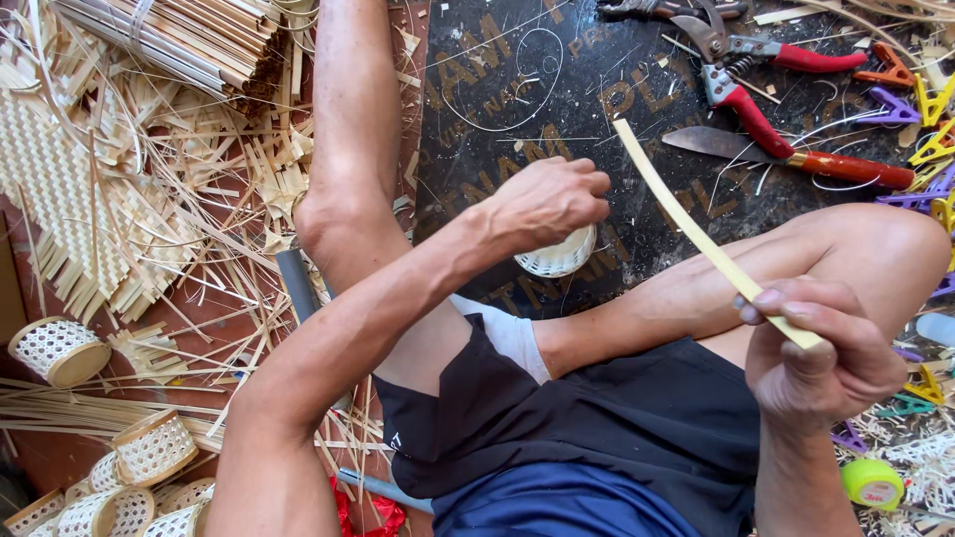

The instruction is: The person sits on the floor of a bamboo craft workshop and assembles small woven bamboo baskets. They bend thin bamboo strips, fit a rim strip around a woven basket body using a gray pipe as a form, secure parts with clothespins, trim with pliers, and press a round base into a finished basket.

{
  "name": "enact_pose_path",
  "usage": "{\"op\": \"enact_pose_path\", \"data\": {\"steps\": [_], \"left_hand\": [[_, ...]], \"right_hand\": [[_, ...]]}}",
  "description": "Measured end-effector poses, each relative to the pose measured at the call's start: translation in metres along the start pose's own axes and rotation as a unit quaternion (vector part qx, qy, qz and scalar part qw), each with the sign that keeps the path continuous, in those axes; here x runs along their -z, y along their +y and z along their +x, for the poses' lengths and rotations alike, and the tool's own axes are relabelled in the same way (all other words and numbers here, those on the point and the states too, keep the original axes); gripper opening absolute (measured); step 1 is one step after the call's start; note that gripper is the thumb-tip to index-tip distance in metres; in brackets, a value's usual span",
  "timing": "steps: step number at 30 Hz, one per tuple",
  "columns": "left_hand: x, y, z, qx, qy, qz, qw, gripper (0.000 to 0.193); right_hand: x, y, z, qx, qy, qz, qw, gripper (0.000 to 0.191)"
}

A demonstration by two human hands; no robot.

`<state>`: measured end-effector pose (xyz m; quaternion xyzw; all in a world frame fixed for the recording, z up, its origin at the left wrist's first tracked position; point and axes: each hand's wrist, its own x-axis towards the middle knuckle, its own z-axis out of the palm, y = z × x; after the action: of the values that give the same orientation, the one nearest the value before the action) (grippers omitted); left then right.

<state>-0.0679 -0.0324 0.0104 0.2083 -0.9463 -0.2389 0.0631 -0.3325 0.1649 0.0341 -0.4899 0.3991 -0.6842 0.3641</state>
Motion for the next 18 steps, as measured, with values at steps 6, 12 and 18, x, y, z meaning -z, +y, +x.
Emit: {"op": "enact_pose_path", "data": {"steps": [6,12,18], "left_hand": [[0.006,0.015,-0.075,0.306,0.203,-0.211,0.906,0.046],[-0.044,0.059,-0.092,0.453,0.286,-0.261,0.803,0.038],[-0.037,0.043,-0.086,0.407,0.281,-0.263,0.828,0.031]], "right_hand": [[0.009,0.004,0.001,-0.017,-0.005,-0.002,1.0,0.03],[0.025,0.015,0.006,-0.061,-0.011,0.105,0.992,0.031],[0.04,0.021,0.002,-0.132,0.005,0.222,0.966,0.027]]}}
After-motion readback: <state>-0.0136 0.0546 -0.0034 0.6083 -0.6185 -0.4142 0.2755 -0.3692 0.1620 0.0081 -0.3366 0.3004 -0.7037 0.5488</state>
